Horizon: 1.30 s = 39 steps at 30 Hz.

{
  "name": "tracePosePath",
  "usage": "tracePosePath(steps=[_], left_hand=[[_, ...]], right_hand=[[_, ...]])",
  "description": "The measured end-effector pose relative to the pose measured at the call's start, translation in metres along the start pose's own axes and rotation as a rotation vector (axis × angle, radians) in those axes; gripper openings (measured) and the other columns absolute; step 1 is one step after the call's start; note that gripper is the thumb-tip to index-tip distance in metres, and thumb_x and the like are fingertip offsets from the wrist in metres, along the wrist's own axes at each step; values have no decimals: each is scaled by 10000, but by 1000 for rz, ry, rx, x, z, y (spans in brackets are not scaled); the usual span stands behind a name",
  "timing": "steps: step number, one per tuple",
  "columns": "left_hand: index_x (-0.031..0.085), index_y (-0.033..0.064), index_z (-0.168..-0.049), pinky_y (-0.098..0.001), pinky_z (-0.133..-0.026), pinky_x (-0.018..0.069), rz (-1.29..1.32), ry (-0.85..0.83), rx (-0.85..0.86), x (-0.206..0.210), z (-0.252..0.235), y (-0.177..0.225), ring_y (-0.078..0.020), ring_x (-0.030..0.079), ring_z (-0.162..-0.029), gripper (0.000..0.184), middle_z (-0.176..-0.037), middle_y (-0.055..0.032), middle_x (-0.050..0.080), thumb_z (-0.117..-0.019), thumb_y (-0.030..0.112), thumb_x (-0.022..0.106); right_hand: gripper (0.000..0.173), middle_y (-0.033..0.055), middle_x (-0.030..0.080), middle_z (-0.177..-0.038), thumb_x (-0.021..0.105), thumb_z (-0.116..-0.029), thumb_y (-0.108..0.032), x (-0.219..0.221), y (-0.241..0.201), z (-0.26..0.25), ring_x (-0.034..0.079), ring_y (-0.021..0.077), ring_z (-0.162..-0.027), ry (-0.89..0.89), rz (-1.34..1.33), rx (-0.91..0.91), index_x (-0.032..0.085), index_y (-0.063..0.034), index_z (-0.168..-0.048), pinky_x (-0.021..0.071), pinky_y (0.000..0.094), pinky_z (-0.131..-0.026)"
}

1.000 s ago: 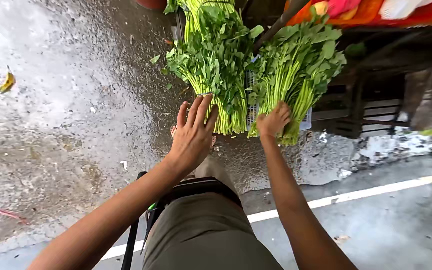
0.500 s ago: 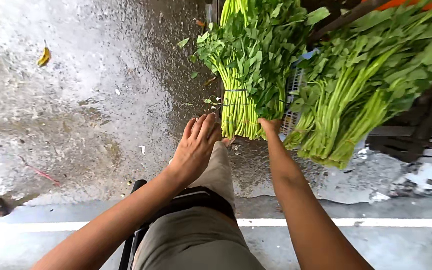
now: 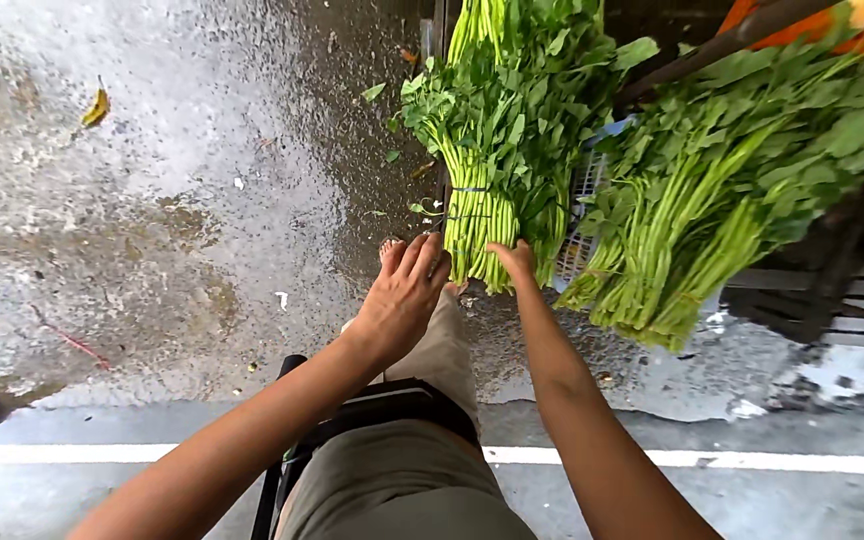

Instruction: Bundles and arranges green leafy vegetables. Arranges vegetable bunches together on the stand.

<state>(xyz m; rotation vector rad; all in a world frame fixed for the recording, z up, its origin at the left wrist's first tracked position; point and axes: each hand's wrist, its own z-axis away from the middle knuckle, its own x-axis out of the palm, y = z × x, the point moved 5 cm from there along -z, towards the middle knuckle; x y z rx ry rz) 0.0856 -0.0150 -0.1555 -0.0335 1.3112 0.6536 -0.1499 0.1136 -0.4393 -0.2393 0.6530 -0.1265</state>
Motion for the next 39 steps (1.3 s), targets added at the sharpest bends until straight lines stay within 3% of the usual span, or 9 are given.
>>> tracePosePath(steps=[7, 14, 17, 19, 21, 25, 27, 29, 39], left_hand=[[613, 28, -1337, -575, -1118, 400, -15, -41, 61, -27, -1, 12, -395, 498, -1357, 442, -1433, -228, 526, -907, 79, 702], [315, 106, -1612, -575, -1238, 243, -88, 261, 354, -99, 9, 58, -315, 322, -1533, 832, -1649, -192, 329, -883, -56, 681], [408, 130, -1573, -595, -1258, 180, -102, 408, 435, -125, 10, 72, -302, 327, -1533, 638, -1609, -168, 415, -976, 46, 617], [599, 80, -1362, -572, -1213, 313, -31, 549, 486, -142, 20, 80, -337, 570, -1342, 387, -1323, -176, 663, -976, 48, 614], [656, 56, -1161, -446, -932, 548, 31, 667, 393, -162, 29, 83, -298, 703, -938, 229, -960, -125, 704, -932, 56, 658], [646, 53, -1166, -457, -712, 576, 325, 677, -54, -179, 30, 60, -283, 696, -859, 528, -969, -114, 694, -694, 146, 864], [618, 43, -1223, -483, -678, 590, 428, 665, -265, -175, 28, 42, -284, 701, -838, 570, -999, -128, 690, -719, 145, 864], [556, 53, -1306, -527, -670, 588, 485, 576, -423, -167, 27, 30, -321, 707, -854, 627, -1059, -153, 683, -768, 183, 851], [554, 25, -1284, -537, -747, 565, 276, 572, -569, -144, 18, 18, -387, 685, -918, 601, -1079, -202, 652, -799, 226, 847]], right_hand=[[450, 22, 644, -875, 510, -967, -236, -67, -29, 103, 635, 118, -673, -612, -638, -166, 508, -98, -1395, 579, 299, -648], [596, 130, 704, -852, 675, -876, -438, -155, -72, 285, 714, 218, -616, -1354, -811, -260, 616, -17, -1294, 617, 359, -493], [604, 138, 722, -1050, 719, -878, -420, -178, -84, 338, 716, 169, -722, -1528, -692, -301, 606, -31, -1327, 612, 285, -599], [610, 126, 718, -1077, 673, -898, -512, -189, -92, 364, 704, 146, -710, -1544, -703, -293, 633, -61, -1306, 597, 258, -584], [728, 85, 749, -936, 491, -912, -757, -201, -105, 371, 705, 134, -633, -1390, -696, -432, 700, -146, -1247, 589, 275, -506], [470, -79, 768, -877, 339, -1079, -549, -217, -142, 379, 717, 62, -668, -582, -675, -1255, 725, -290, -1145, 606, 252, -561], [197, -101, 731, -1061, 591, -1047, -243, -219, -160, 400, 720, 49, -879, 109, -425, -1596, 659, -216, -1230, 637, 255, -746], [269, 88, 675, -1158, 762, -925, -134, -205, -179, 409, 689, 144, -1005, 506, -239, -1717, 730, -51, -1178, 613, 295, -856], [164, 86, 697, -1014, 766, -929, -93, -161, -216, 387, 687, 126, -930, 861, -263, -1640, 785, -56, -1087, 583, 232, -796]])
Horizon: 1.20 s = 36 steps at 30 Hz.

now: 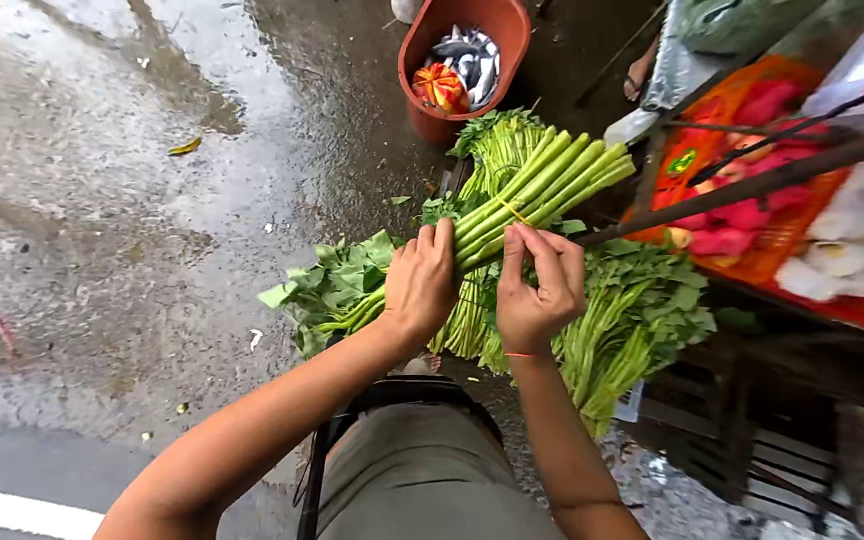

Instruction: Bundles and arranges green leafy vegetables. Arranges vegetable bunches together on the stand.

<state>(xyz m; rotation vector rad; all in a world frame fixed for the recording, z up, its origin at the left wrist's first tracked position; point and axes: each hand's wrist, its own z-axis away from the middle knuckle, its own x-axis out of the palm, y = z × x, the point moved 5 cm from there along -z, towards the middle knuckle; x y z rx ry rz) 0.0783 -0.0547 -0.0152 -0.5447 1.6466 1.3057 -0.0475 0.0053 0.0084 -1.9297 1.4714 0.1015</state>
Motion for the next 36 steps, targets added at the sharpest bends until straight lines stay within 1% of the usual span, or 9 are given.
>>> tracePosePath(steps=[7, 13, 18, 21, 23, 27, 31, 34, 36], left_hand=[[576, 1, -1258, -516, -740, 551, -177, 42, 133, -2, -7, 8, -404, 676, -890, 528, -1026, -222, 637, -810, 150, 812], [559, 7, -1263, -528, -747, 547, -172, -86, 116, -1, -16, 8, -402, 679, -895, 566, -1041, -219, 645, -802, 203, 821], [496, 17, -1316, -566, -695, 555, -96, -260, -56, 1, -32, -12, -413, 691, -867, 611, -1068, -228, 652, -819, 226, 783], [516, 22, -1247, -607, -652, 532, -14, -241, -87, -6, -33, -22, -415, 689, -821, 583, -941, -204, 670, -775, 214, 799], [545, 52, -1207, -581, -622, 530, 0, -215, -40, -4, -28, -18, -377, 690, -787, 561, -914, -164, 672, -749, 243, 807], [589, 56, -1226, -543, -576, 541, 88, -91, 185, -2, -14, 8, -364, 692, -764, 595, -965, -165, 672, -720, 229, 851], [627, 42, -1214, -521, -579, 546, 74, 2, 324, -6, -10, 20, -359, 682, -749, 567, -933, -161, 661, -711, 190, 843], [621, 42, -1218, -549, -649, 547, -10, -16, 331, -6, -16, 13, -391, 677, -808, 564, -956, -191, 649, -707, 135, 839], [629, 60, -1215, -549, -705, 544, -91, -57, 397, -3, -16, 12, -396, 670, -868, 522, -990, -192, 647, -737, 103, 835]], right_hand=[[158, 98, 642, -998, 703, -983, -128, -3, 8, -12, 657, 122, -858, -51, 141, 67, 761, -43, -1104, 564, 200, -695], [142, 124, 660, -1052, 612, -1034, -126, 2, 24, -17, 676, 180, -983, -160, 109, 48, 708, -25, -1058, 575, 268, -822], [366, 1, 645, -1002, 470, -1056, -333, -26, 36, -19, 602, 113, -949, -635, -525, 314, 733, -102, -948, 523, 313, -824], [466, -90, 481, -571, 457, -1026, -451, -65, 54, -13, 475, 45, -543, -284, -1248, 567, 615, -195, -670, 449, 256, -595], [493, -79, 463, -520, 436, -1022, -398, -77, 77, -15, 453, 55, -472, 111, -1657, 770, 577, -146, -623, 406, 246, -504], [267, 40, 698, -1129, 380, -1068, -132, -50, 109, -1, 696, 56, -829, 466, -1901, 860, 612, -62, -1181, 580, 162, -703], [223, -46, 684, -970, 448, -1101, -339, -17, 97, 7, 674, 20, -860, 254, -1479, 956, 594, -179, -1154, 565, 179, -817], [692, 24, 593, -1425, 585, -971, -590, -31, 97, -8, 576, 155, -1297, -45, -1345, 690, 495, -126, -1475, 469, 343, -1107], [837, 73, 476, -1567, 597, -934, -643, -44, 108, -13, 509, 223, -1393, -212, -1186, 637, 451, -71, -1529, 473, 397, -1123]])
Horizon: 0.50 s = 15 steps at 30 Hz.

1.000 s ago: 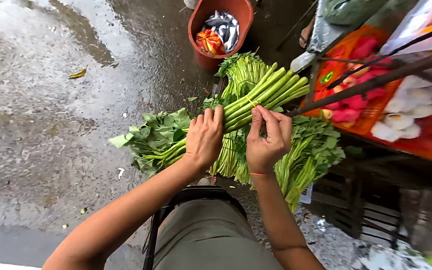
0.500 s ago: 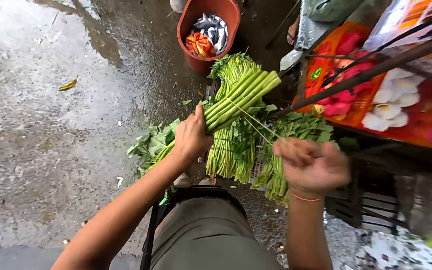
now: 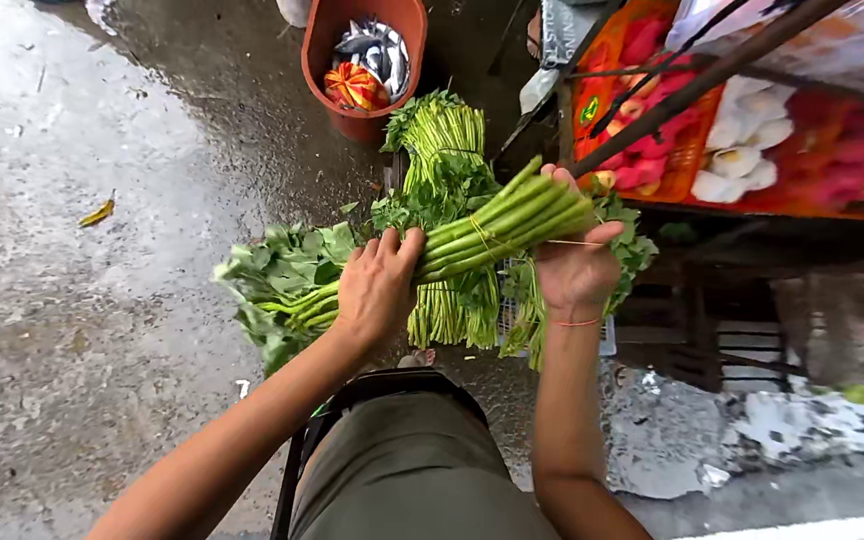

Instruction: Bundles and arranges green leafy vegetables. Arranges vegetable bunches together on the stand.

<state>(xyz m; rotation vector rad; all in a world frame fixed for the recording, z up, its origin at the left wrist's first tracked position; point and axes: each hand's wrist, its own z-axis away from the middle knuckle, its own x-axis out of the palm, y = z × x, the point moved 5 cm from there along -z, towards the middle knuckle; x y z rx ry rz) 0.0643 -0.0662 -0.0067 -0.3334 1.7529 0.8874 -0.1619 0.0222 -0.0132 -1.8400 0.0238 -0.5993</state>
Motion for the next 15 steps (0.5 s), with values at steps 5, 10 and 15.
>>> tracePosePath(steps=[5, 10, 15], left_hand=[[625, 95, -1188, -507, -705, 542, -81, -151, 235, 12, 5, 21, -370, 665, -876, 471, -1013, -159, 652, -757, -23, 776], [615, 97, -1187, -494, -714, 552, -9, -299, 345, 30, 8, 38, -353, 678, -895, 501, -1047, -148, 664, -737, -27, 798], [616, 107, -1169, -497, -720, 557, -26, -393, 472, 43, 7, 50, -350, 680, -898, 502, -1065, -134, 665, -729, -31, 812]], right_hand=[[601, 95, 632, -1416, 587, -970, -535, -33, -20, 4, 637, 258, -1251, -92, 312, 242, 654, -71, -1345, 554, 429, -1031], [531, 73, 726, -1255, 622, -949, -472, -58, -22, 18, 723, 193, -1079, 34, 277, 484, 698, -66, -1281, 618, 367, -901], [373, 63, 771, -1114, 641, -964, -347, -75, -23, 49, 750, 136, -899, 85, 306, 542, 756, -73, -1188, 640, 301, -743]])
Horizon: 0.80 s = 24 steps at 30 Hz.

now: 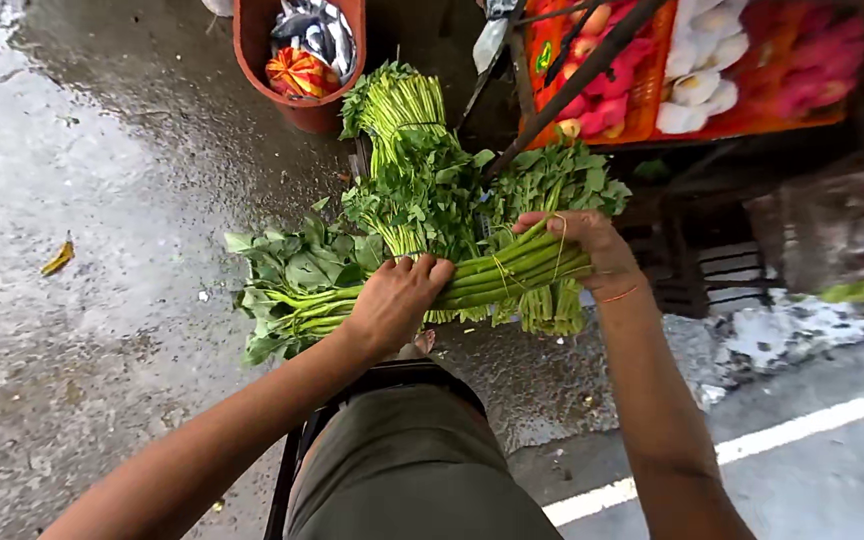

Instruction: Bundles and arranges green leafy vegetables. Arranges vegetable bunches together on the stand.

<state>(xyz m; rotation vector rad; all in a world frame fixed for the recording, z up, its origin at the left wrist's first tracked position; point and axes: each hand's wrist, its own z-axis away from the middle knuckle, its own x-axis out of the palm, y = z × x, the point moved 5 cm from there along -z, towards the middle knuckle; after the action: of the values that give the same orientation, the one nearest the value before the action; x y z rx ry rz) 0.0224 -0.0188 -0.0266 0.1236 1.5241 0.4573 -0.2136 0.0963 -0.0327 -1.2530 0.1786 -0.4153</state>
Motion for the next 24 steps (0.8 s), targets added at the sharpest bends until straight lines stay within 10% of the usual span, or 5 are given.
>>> tracePosePath(steps=[5, 13, 17, 21, 24], left_hand=[[606, 103, -1170, -480, -706, 555, -14, -35, 102, 7, -12, 15, -335, 682, -882, 513, -1044, -127, 664, -719, -18, 819], [641, 107, -1180, -500, -698, 538, -109, -41, 348, 29, -22, 56, -363, 668, -825, 420, -989, -156, 672, -821, -97, 717], [655, 84, -1187, -457, -726, 552, -202, -70, 525, 52, -20, 87, -339, 682, -851, 377, -988, -159, 675, -872, -122, 644], [535, 57, -1387, -471, -946, 541, -300, -40, 654, 65, -15, 109, -373, 642, -1155, 547, -1270, -222, 614, -895, -180, 571], [307, 131, -1611, -445, -1243, 264, -310, 3, 811, 63, -11, 128, -262, 270, -1556, 762, -1678, -130, 292, -941, -185, 484]], right_hand=[[310, 28, 764, -1093, 582, -1020, -341, -15, 22, 34, 743, 95, -884, 160, -279, 2, 742, -114, -1157, 634, 263, -718], [216, -72, 650, -634, 672, -883, -204, -42, 20, 95, 608, 22, -568, 94, 379, -171, 648, -154, -674, 534, 216, -551], [867, 85, 717, -1190, 816, -788, -564, 14, 63, 116, 689, 184, -1085, -285, 705, 134, 522, -85, -1448, 569, 431, -967], [805, 76, 688, -1203, 845, -769, -433, 33, 109, 142, 669, 131, -1073, -210, 672, 323, 521, -98, -1425, 547, 370, -980], [740, 75, 727, -1086, 848, -748, -409, -1, 121, 175, 698, 131, -952, 46, 662, 283, 598, -82, -1364, 585, 387, -887]])
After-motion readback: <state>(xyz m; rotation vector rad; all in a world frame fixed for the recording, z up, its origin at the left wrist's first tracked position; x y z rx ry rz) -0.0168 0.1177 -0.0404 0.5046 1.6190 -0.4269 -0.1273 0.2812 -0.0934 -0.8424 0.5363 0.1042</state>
